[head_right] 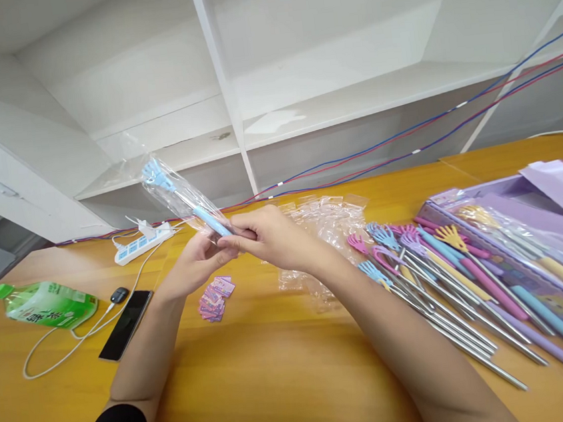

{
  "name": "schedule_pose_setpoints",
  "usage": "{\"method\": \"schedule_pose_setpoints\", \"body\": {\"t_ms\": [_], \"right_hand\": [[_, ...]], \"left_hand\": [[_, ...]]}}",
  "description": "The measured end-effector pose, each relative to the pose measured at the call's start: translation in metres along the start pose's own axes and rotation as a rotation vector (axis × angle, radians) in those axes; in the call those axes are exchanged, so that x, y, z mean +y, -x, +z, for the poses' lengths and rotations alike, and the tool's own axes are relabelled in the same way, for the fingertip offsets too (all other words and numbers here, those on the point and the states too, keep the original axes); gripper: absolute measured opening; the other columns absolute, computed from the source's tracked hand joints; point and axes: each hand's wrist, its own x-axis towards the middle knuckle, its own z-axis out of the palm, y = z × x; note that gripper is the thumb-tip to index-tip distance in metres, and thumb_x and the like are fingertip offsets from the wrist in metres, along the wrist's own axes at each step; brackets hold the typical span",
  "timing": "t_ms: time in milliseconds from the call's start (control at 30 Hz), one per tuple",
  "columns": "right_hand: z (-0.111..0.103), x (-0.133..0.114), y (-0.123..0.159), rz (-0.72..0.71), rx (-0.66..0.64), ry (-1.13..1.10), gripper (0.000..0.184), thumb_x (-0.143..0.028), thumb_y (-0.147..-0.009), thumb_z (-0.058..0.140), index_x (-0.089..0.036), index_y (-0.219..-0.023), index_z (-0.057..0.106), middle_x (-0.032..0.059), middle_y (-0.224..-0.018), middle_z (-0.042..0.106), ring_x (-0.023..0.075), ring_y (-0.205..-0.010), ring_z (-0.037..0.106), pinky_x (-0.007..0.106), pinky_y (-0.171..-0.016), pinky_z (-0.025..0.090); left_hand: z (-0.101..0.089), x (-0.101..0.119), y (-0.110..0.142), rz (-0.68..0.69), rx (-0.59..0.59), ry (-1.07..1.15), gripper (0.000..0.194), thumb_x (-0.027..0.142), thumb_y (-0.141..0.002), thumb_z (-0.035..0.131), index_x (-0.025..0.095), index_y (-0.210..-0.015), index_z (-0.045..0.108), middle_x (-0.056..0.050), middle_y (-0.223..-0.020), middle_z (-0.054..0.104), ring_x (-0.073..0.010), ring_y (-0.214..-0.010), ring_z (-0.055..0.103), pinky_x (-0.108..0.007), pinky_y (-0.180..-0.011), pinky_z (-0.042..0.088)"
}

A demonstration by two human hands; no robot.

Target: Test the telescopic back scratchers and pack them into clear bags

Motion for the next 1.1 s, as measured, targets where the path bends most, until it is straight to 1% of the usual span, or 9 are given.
{"method": "schedule_pose_setpoints", "body": {"t_ms": [100,200,367,467,533,600,733,900,1100], "right_hand": [[0.001,-0.003,0.000,-0.037,-0.003,-0.030,0.053,-0.047,-0.104,0.064,-0.019,-0.068,0.037,-0.0051,-0.064,0.029,0.0080,-0.061,0.027,0.027,-0.059,0.023],[0.003,-0.004,0.001,-0.057,-0.012,-0.048,0.057,-0.053,-0.105,0.061,-0.018,-0.067,0.037,-0.0048,-0.063,0.030,0.0081,-0.061,0.027,0.026,-0.059,0.024],[0.004,-0.001,0.002,-0.034,-0.004,-0.149,0.065,-0.064,-0.101,0.063,-0.019,-0.065,0.034,-0.0051,-0.062,0.030,0.0068,-0.060,0.027,0.023,-0.055,0.022],[0.003,-0.001,0.003,-0.002,-0.073,-0.200,0.061,-0.065,-0.102,0.063,-0.016,-0.066,0.052,-0.0038,-0.062,0.046,0.0062,-0.059,0.037,0.022,-0.056,0.026],[0.002,-0.002,0.004,0.012,-0.144,-0.253,0.057,-0.064,-0.104,0.060,-0.015,-0.077,0.069,0.0002,-0.072,0.065,0.0076,-0.065,0.053,0.021,-0.060,0.035],[0.002,-0.003,0.004,0.022,-0.195,-0.328,0.056,-0.063,-0.105,0.058,-0.014,-0.086,0.077,0.0037,-0.083,0.076,0.0103,-0.074,0.066,0.020,-0.067,0.044],[0.001,-0.006,0.003,0.025,-0.210,-0.424,0.057,-0.064,-0.106,0.057,-0.014,-0.088,0.078,0.0049,-0.088,0.080,0.0134,-0.083,0.076,0.021,-0.076,0.053],[0.001,-0.006,0.003,-0.020,-0.169,-0.454,0.059,-0.061,-0.109,0.053,-0.014,-0.084,0.079,0.0054,-0.086,0.080,0.0125,-0.081,0.076,0.020,-0.075,0.055],[0.002,-0.009,0.004,-0.059,-0.140,-0.493,0.055,-0.056,-0.109,0.056,-0.013,-0.081,0.077,0.0049,-0.079,0.078,0.0104,-0.075,0.074,0.019,-0.071,0.054]], "left_hand": [[-0.006,0.001,0.002,0.022,0.002,-0.229,0.022,0.022,-0.083,0.091,0.019,-0.103,0.082,-0.008,-0.098,0.077,-0.0217,-0.094,0.069,-0.030,-0.086,0.055],[-0.013,0.002,0.002,0.049,0.009,-0.489,0.005,0.023,-0.088,0.084,0.020,-0.085,0.083,-0.004,-0.079,0.075,-0.0182,-0.076,0.067,-0.027,-0.073,0.050],[-0.014,0.005,0.001,0.218,-0.076,-0.601,0.030,0.037,-0.099,0.072,0.019,-0.076,0.075,-0.003,-0.072,0.072,-0.0156,-0.069,0.067,-0.025,-0.068,0.050],[-0.011,0.004,0.003,0.250,-0.123,-0.580,0.040,0.046,-0.106,0.063,0.018,-0.078,0.071,-0.002,-0.071,0.069,-0.0131,-0.066,0.064,-0.023,-0.066,0.049],[-0.011,0.001,0.003,0.227,-0.139,-0.531,0.045,0.051,-0.108,0.057,0.018,-0.081,0.070,-0.001,-0.070,0.067,-0.0123,-0.064,0.062,-0.023,-0.064,0.049],[-0.011,-0.003,0.004,0.211,-0.155,-0.478,0.049,0.055,-0.109,0.055,0.018,-0.080,0.068,-0.001,-0.070,0.064,-0.0126,-0.063,0.061,-0.024,-0.064,0.050],[-0.011,-0.009,0.003,0.175,-0.176,-0.380,0.048,0.055,-0.108,0.056,0.018,-0.080,0.065,-0.002,-0.072,0.063,-0.0136,-0.067,0.060,-0.026,-0.067,0.050],[-0.011,-0.012,0.002,0.188,-0.206,-0.258,0.041,0.046,-0.110,0.057,0.017,-0.081,0.066,-0.002,-0.073,0.063,-0.0130,-0.070,0.060,-0.026,-0.072,0.050],[-0.013,-0.016,0.003,0.209,-0.224,-0.206,0.039,0.046,-0.110,0.057,0.017,-0.087,0.071,-0.004,-0.076,0.068,-0.0139,-0.070,0.061,-0.027,-0.070,0.049]]}}
